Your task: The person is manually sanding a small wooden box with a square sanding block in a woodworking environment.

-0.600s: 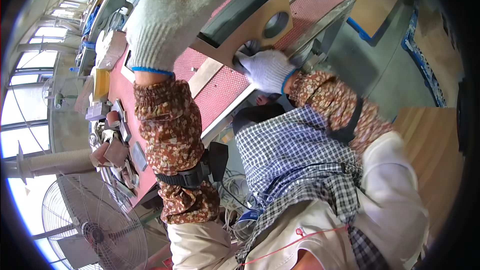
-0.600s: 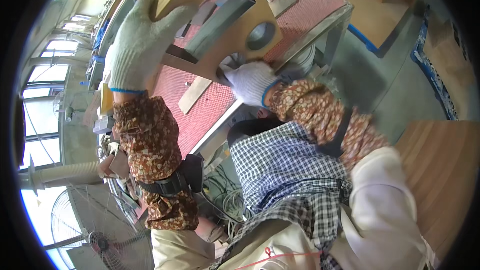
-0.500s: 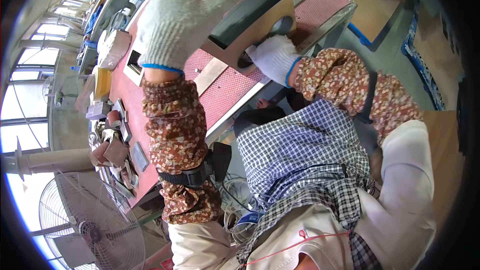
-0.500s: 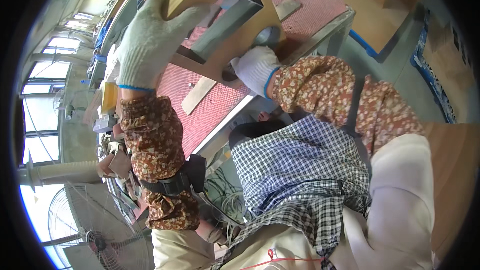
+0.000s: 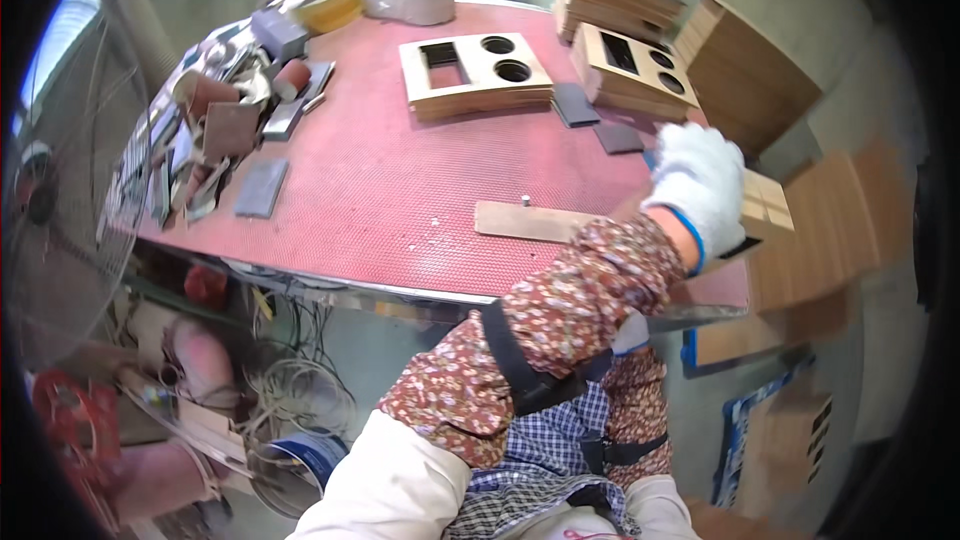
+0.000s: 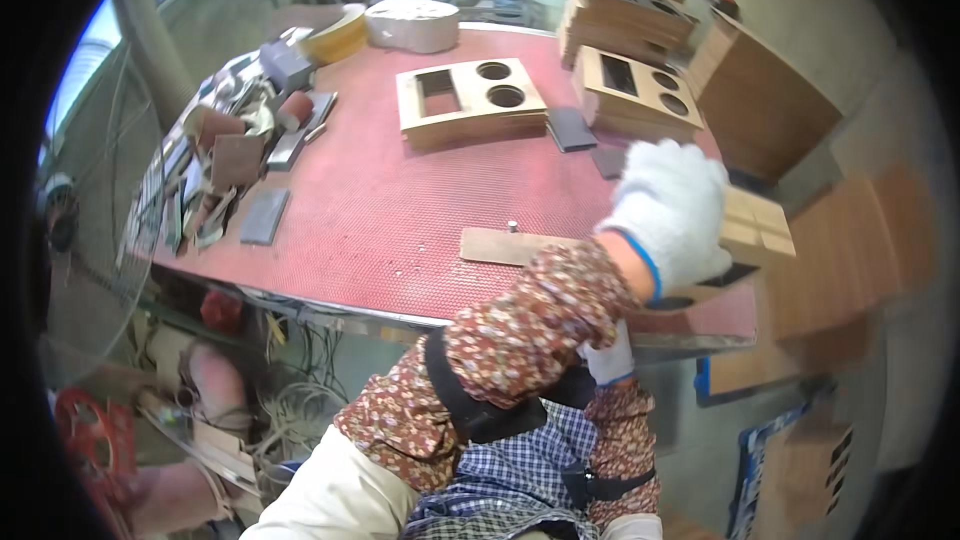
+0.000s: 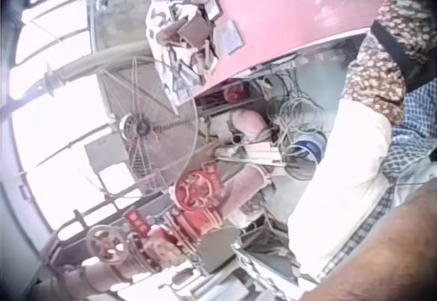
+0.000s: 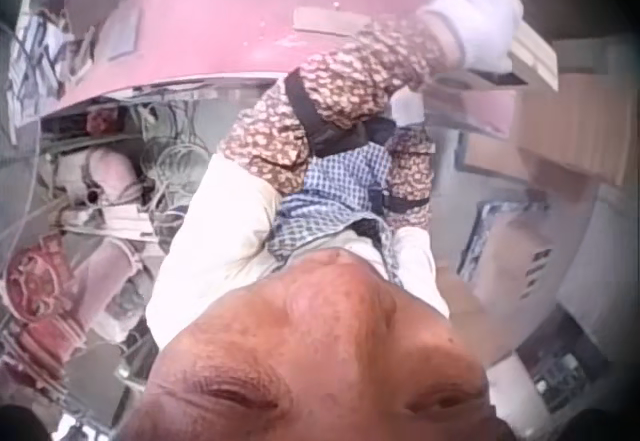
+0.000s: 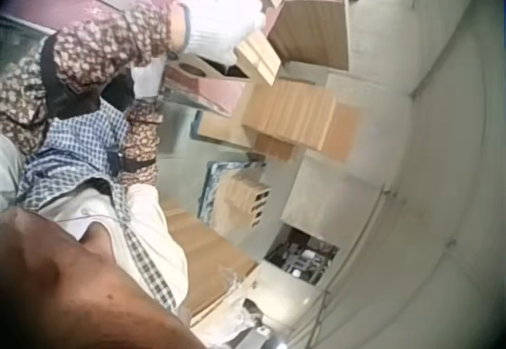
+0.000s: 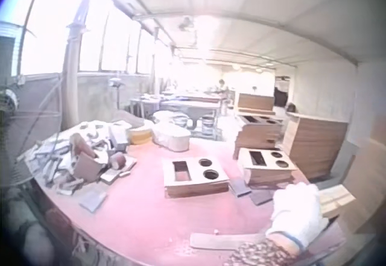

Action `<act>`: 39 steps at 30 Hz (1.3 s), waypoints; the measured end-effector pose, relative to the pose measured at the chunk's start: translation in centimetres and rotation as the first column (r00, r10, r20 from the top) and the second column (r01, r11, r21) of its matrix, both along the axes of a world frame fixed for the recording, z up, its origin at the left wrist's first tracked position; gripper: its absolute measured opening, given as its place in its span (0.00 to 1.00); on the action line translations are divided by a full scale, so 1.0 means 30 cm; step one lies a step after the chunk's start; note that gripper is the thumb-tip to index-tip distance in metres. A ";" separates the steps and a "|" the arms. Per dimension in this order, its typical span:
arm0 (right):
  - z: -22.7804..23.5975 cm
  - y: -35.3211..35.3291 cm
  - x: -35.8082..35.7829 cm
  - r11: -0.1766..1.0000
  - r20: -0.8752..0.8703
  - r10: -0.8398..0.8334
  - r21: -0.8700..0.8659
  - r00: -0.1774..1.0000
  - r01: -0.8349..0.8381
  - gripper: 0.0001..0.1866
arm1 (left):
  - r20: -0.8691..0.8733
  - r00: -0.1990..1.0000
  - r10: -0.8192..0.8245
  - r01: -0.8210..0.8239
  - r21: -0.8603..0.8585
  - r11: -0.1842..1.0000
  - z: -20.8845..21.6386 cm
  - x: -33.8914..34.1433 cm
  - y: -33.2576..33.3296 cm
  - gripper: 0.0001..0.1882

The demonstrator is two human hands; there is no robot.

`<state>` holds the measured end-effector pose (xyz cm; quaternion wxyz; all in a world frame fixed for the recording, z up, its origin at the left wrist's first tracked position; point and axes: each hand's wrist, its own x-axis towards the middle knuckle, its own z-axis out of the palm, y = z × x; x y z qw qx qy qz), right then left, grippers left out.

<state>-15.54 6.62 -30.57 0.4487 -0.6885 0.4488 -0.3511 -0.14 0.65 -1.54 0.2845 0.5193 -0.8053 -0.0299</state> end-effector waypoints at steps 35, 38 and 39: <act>0.262 0.011 0.093 0.909 -0.772 -0.260 -0.398 0.580 -0.123 0.34 | 0.075 0.991 -0.111 0.120 -0.129 0.984 0.066 0.051 0.072 0.31; 0.222 -0.004 0.130 0.905 -0.596 -0.295 -0.426 0.746 0.018 0.34 | 0.034 0.986 -0.161 0.159 0.064 0.985 0.117 0.046 0.067 0.32; 0.207 -0.012 0.153 0.894 -0.481 -0.318 -0.438 0.817 0.090 0.32 | 0.012 0.983 -0.182 0.178 0.157 0.971 0.139 0.046 0.073 0.32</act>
